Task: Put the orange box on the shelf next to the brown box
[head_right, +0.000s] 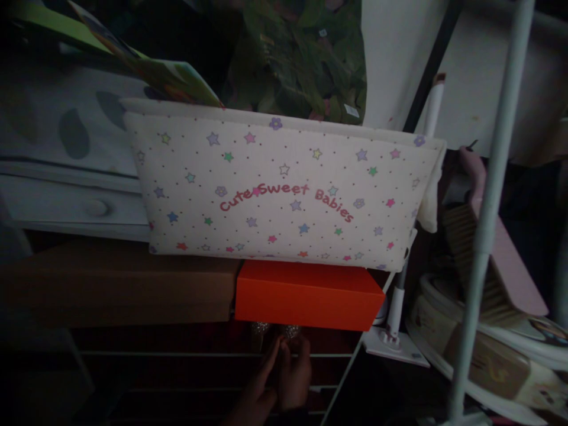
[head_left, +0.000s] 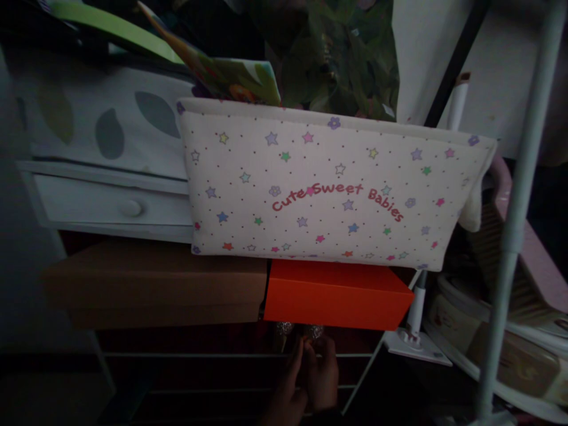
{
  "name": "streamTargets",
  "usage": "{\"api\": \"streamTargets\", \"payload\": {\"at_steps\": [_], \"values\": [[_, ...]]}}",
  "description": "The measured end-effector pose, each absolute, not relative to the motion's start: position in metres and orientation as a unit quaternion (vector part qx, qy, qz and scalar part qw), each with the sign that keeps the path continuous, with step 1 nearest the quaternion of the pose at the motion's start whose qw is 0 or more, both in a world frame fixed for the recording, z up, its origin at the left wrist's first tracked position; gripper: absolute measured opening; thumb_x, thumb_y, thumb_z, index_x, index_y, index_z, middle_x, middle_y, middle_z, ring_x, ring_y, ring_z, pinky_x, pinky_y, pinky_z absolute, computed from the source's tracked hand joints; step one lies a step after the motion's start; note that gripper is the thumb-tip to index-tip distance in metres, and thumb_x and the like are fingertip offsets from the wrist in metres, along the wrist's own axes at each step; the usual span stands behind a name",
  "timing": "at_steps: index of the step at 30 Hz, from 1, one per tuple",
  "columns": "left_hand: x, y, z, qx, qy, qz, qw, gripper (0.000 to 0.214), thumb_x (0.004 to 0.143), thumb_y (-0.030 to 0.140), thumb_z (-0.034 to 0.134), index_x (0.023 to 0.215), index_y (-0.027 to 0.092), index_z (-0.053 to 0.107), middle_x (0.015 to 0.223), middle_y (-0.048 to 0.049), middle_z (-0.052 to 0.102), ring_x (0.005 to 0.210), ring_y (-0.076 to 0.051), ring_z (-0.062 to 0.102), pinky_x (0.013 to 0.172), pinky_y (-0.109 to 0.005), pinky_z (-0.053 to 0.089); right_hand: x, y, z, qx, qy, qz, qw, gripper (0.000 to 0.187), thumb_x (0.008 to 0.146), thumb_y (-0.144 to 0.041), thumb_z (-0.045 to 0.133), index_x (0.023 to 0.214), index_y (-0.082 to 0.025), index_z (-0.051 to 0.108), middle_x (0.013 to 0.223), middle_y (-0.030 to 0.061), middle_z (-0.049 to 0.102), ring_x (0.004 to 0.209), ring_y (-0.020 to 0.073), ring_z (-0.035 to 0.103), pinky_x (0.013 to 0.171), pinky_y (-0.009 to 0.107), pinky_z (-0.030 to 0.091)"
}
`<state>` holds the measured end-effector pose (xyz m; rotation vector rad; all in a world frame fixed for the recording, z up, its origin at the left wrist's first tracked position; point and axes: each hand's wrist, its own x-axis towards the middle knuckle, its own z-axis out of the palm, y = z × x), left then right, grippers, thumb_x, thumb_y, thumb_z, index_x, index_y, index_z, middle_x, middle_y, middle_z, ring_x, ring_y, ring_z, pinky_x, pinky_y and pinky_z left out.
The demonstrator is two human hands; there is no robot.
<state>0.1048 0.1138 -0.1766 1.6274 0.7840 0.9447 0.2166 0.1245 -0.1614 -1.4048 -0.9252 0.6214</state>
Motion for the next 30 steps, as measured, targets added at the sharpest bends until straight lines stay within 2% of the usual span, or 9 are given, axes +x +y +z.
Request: {"api": "streamTargets", "payload": {"at_steps": [7, 15, 18, 20, 22, 24, 25, 27, 30], "values": [[0.103, 0.118, -0.180, 0.677, 0.343, 0.392, 0.519, 0.081, 0.076, 0.003, 0.040, 0.149, 0.018, 0.010, 0.161, -0.0030, 0.006, 0.146, -0.017, 0.005, 0.120, -0.041, 0.006, 0.213, 0.127, -0.160, -0.616, -0.428, 0.266, 0.605, 0.048, 0.074, -0.050, 0.060, 0.110, -0.021, 0.051, 0.095, 0.0061, 0.070, 0.089, 0.0221, 0.066, 0.079, 0.033, 0.048], [0.102, 0.119, -0.176, 0.697, 0.330, 0.392, 0.502, 0.083, 0.075, 0.004, 0.044, 0.149, 0.018, 0.011, 0.160, -0.0055, 0.009, 0.146, -0.018, 0.009, 0.119, -0.041, 0.010, 0.221, 0.127, -0.154, -0.612, -0.445, 0.276, 0.593, 0.043, 0.072, -0.047, 0.062, 0.105, -0.020, 0.053, 0.096, 0.0068, 0.068, 0.090, 0.0227, 0.065, 0.081, 0.034, 0.047], [0.095, 0.114, -0.171, 0.712, 0.349, 0.397, 0.462, 0.081, 0.073, 0.002, 0.044, 0.148, 0.021, 0.020, 0.159, -0.0050, 0.016, 0.146, -0.019, 0.014, 0.119, -0.042, 0.013, 0.227, 0.123, -0.148, -0.623, -0.422, 0.241, 0.613, 0.043, 0.068, -0.047, 0.065, 0.099, -0.019, 0.056, 0.098, 0.0076, 0.064, 0.092, 0.0236, 0.060, 0.085, 0.036, 0.044], [0.087, 0.110, -0.163, 0.713, 0.361, 0.411, 0.439, 0.069, 0.076, 0.006, 0.047, 0.143, 0.022, 0.036, 0.155, -0.0077, 0.030, 0.143, -0.022, 0.026, 0.118, -0.042, 0.020, 0.228, 0.117, -0.140, -0.625, -0.401, 0.217, 0.634, 0.040, 0.069, -0.049, 0.063, 0.094, -0.019, 0.056, 0.091, 0.0046, 0.061, 0.088, 0.0213, 0.057, 0.084, 0.035, 0.042], [0.077, 0.105, -0.147, 0.699, 0.367, 0.439, 0.428, 0.049, 0.082, 0.018, 0.050, 0.131, 0.023, 0.053, 0.141, -0.0114, 0.051, 0.131, -0.025, 0.045, 0.111, -0.042, 0.034, 0.225, 0.108, -0.128, -0.618, -0.388, 0.205, 0.652, 0.037, 0.071, -0.051, 0.060, 0.091, -0.021, 0.054, 0.079, -0.0007, 0.056, 0.078, 0.0170, 0.054, 0.077, 0.032, 0.043], [0.064, 0.098, -0.124, 0.665, 0.375, 0.468, 0.444, 0.036, 0.084, 0.029, 0.054, 0.119, 0.025, 0.063, 0.111, -0.0089, 0.066, 0.104, -0.023, 0.061, 0.095, -0.037, 0.047, 0.218, 0.097, -0.113, -0.595, -0.376, 0.226, 0.673, 0.037, 0.070, -0.053, 0.062, 0.089, -0.022, 0.053, 0.067, -0.0051, 0.049, 0.067, 0.0124, 0.049, 0.066, 0.026, 0.042], [0.056, 0.095, -0.111, 0.642, 0.379, 0.487, 0.456, 0.031, 0.083, 0.033, 0.058, 0.112, 0.026, 0.066, 0.094, -0.0050, 0.065, 0.092, -0.021, 0.062, 0.088, -0.035, 0.048, 0.214, 0.091, -0.104, -0.574, -0.362, 0.263, 0.686, 0.038, 0.068, -0.053, 0.066, 0.087, -0.023, 0.053, 0.062, -0.0071, 0.045, 0.060, 0.0098, 0.046, 0.059, 0.023, 0.040], [0.036, 0.086, -0.085, 0.577, 0.384, 0.507, 0.512, 0.030, 0.077, 0.038, 0.067, 0.105, 0.027, 0.069, 0.074, 0.0023, 0.056, 0.072, -0.013, 0.055, 0.073, -0.026, 0.046, 0.208, 0.078, -0.086, -0.505, -0.315, 0.390, 0.703, 0.040, 0.060, -0.050, 0.076, 0.081, -0.023, 0.053, 0.056, -0.0093, 0.040, 0.050, 0.0057, 0.039, 0.048, 0.018, 0.033], [0.000, 0.072, -0.056, 0.438, 0.292, 0.576, 0.625, 0.034, 0.064, 0.039, 0.079, 0.096, 0.029, 0.072, 0.062, 0.0066, 0.044, 0.058, -0.007, 0.042, 0.057, -0.019, 0.037, 0.208, 0.058, -0.067, -0.373, -0.257, 0.586, 0.672, 0.036, 0.057, -0.044, 0.080, 0.082, -0.025, 0.060, 0.047, -0.0111, 0.034, 0.039, 0.0030, 0.028, 0.039, 0.016, 0.026]]}}
